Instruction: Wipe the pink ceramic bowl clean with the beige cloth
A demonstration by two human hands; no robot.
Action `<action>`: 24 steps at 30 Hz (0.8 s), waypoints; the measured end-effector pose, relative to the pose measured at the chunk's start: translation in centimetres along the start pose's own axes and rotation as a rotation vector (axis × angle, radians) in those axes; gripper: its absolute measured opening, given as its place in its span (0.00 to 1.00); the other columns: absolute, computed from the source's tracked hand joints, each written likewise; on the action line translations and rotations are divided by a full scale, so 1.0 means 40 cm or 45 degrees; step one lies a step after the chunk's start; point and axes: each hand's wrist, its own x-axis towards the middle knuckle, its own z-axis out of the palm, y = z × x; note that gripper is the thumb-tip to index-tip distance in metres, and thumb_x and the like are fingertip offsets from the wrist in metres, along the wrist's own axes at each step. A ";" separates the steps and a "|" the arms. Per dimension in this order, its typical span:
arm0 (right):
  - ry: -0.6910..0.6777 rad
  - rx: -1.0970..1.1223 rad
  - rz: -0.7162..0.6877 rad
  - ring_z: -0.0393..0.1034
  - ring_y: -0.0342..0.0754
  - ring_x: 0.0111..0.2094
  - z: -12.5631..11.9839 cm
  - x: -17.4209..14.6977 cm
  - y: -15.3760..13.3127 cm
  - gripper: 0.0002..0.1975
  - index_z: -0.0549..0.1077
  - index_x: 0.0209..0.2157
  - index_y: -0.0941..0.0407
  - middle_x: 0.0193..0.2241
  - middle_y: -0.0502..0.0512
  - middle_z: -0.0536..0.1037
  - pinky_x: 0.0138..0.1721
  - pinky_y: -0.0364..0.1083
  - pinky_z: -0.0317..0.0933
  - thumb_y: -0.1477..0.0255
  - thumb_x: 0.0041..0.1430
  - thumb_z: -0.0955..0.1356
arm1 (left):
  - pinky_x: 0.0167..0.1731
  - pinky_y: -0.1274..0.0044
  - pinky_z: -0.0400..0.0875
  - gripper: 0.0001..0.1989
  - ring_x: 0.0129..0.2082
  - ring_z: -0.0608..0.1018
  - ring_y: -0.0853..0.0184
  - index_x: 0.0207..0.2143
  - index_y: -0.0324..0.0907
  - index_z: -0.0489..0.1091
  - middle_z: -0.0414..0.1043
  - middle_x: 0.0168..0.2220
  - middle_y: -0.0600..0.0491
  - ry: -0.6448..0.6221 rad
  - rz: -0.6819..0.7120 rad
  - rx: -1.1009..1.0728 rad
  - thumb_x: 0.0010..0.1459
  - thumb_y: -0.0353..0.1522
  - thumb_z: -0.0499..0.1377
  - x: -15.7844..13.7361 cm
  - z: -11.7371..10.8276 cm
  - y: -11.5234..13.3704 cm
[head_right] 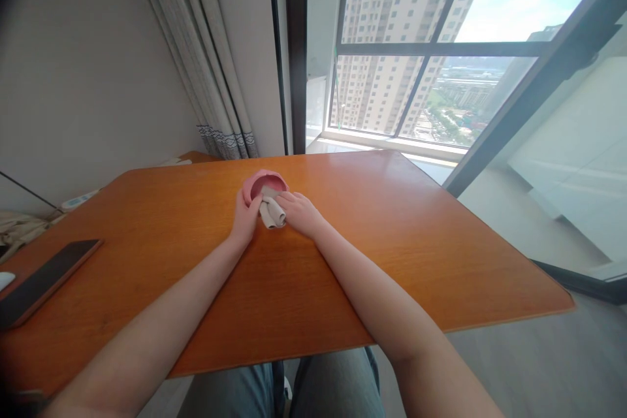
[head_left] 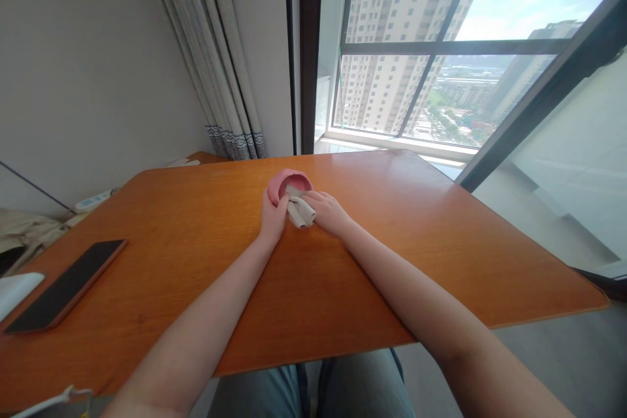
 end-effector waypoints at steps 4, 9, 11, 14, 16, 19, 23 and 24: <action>-0.002 -0.074 0.045 0.64 0.48 0.41 0.006 -0.005 0.005 0.11 0.74 0.36 0.58 0.34 0.57 0.75 0.40 0.46 0.56 0.74 0.65 0.60 | 0.52 0.68 0.67 0.25 0.51 0.72 0.60 0.51 0.42 0.60 0.68 0.50 0.46 -0.100 0.042 0.025 0.53 0.42 0.59 0.000 -0.004 0.005; 0.018 -0.055 0.182 0.65 0.48 0.36 0.024 0.002 -0.022 0.09 0.74 0.36 0.59 0.31 0.57 0.74 0.38 0.47 0.56 0.75 0.63 0.62 | 0.55 0.71 0.64 0.34 0.56 0.68 0.62 0.58 0.45 0.51 0.62 0.57 0.45 0.013 -0.010 -0.257 0.53 0.42 0.61 -0.030 0.032 -0.018; 0.037 -0.011 0.188 0.66 0.48 0.37 0.020 0.005 -0.026 0.09 0.74 0.38 0.59 0.33 0.58 0.76 0.41 0.48 0.57 0.74 0.63 0.63 | 0.53 0.70 0.64 0.29 0.53 0.70 0.61 0.54 0.44 0.54 0.66 0.53 0.46 0.001 -0.040 -0.268 0.53 0.42 0.60 -0.031 0.037 -0.028; 0.062 0.041 0.137 0.68 0.49 0.44 -0.003 0.006 -0.020 0.10 0.73 0.44 0.58 0.40 0.58 0.77 0.50 0.51 0.55 0.72 0.63 0.64 | 0.53 0.69 0.63 0.23 0.51 0.71 0.62 0.50 0.42 0.58 0.67 0.50 0.47 0.073 -0.031 -0.164 0.55 0.40 0.58 -0.017 0.021 -0.033; 0.075 0.030 0.117 0.65 0.50 0.51 -0.022 0.005 -0.013 0.13 0.71 0.49 0.56 0.46 0.57 0.76 0.57 0.54 0.50 0.72 0.63 0.64 | 0.55 0.69 0.62 0.19 0.51 0.70 0.62 0.49 0.42 0.59 0.66 0.51 0.47 0.110 0.012 -0.095 0.57 0.38 0.56 -0.003 0.005 -0.029; 0.061 -0.016 0.105 0.60 0.51 0.57 -0.035 0.003 -0.008 0.16 0.69 0.52 0.54 0.49 0.55 0.75 0.62 0.57 0.44 0.75 0.63 0.62 | 0.57 0.69 0.59 0.17 0.54 0.68 0.62 0.49 0.42 0.62 0.66 0.52 0.47 0.074 0.078 -0.036 0.58 0.38 0.54 0.012 -0.014 -0.022; 0.035 -0.018 0.036 0.62 0.51 0.56 -0.019 0.003 -0.002 0.14 0.73 0.47 0.57 0.44 0.57 0.78 0.62 0.55 0.49 0.76 0.63 0.61 | 0.59 0.69 0.57 0.19 0.56 0.67 0.62 0.50 0.43 0.63 0.65 0.54 0.47 0.016 0.063 -0.014 0.59 0.41 0.54 0.012 -0.015 -0.021; 0.044 -0.013 0.031 0.64 0.51 0.54 -0.014 0.003 -0.001 0.13 0.74 0.45 0.58 0.41 0.57 0.78 0.61 0.55 0.50 0.76 0.63 0.62 | 0.59 0.69 0.56 0.21 0.57 0.66 0.61 0.51 0.43 0.62 0.64 0.56 0.47 0.021 0.039 -0.020 0.58 0.41 0.54 0.007 -0.011 -0.020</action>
